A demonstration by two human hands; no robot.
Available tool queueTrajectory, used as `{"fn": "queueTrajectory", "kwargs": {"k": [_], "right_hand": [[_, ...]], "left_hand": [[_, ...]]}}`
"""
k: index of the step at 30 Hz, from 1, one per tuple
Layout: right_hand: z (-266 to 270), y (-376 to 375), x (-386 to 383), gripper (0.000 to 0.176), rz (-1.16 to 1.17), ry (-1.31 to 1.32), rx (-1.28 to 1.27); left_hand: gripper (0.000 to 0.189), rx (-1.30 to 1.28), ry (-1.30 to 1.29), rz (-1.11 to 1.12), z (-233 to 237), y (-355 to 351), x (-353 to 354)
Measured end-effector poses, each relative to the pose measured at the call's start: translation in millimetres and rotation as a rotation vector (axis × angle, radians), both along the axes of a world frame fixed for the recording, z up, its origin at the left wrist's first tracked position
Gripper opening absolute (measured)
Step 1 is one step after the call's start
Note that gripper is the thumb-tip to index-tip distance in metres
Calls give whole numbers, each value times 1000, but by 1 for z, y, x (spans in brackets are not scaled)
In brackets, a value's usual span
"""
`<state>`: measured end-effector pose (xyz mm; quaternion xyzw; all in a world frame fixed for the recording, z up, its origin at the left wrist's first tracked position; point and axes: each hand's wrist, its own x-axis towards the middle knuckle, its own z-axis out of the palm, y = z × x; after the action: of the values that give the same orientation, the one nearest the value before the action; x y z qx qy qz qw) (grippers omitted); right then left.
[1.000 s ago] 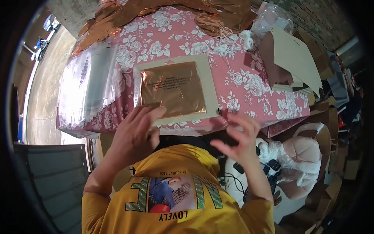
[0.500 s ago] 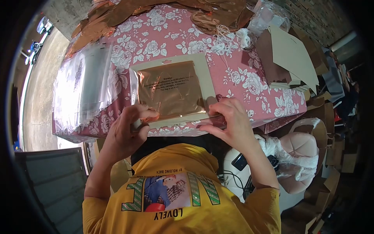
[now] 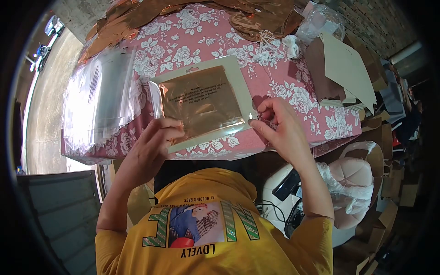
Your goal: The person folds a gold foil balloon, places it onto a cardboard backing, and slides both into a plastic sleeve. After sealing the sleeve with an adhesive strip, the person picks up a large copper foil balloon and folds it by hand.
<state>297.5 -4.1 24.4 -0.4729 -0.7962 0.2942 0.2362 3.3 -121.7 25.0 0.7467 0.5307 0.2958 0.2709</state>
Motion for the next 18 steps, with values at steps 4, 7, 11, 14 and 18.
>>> {"fn": "queueTrajectory", "kwargs": {"k": [4, 7, 11, 14, 18], "right_hand": [[-3, -7, -6, 31, 46, -158, 706], [0, -34, -33, 68, 495, -103, 528], [-18, -49, -53, 83, 576, -304, 560], [-24, -40, -25, 82, 392, -313, 558], [-28, -45, -6, 80, 301, -342, 591]], "left_hand": [[45, 44, 145, 15, -15, -6, 3], [48, 209, 426, 33, -3, -9, 8], [54, 268, 504, -21, -9, -13, 1], [55, 224, 488, 31, -9, -29, 2], [50, 407, 616, 93, -27, -32, -1]]}}
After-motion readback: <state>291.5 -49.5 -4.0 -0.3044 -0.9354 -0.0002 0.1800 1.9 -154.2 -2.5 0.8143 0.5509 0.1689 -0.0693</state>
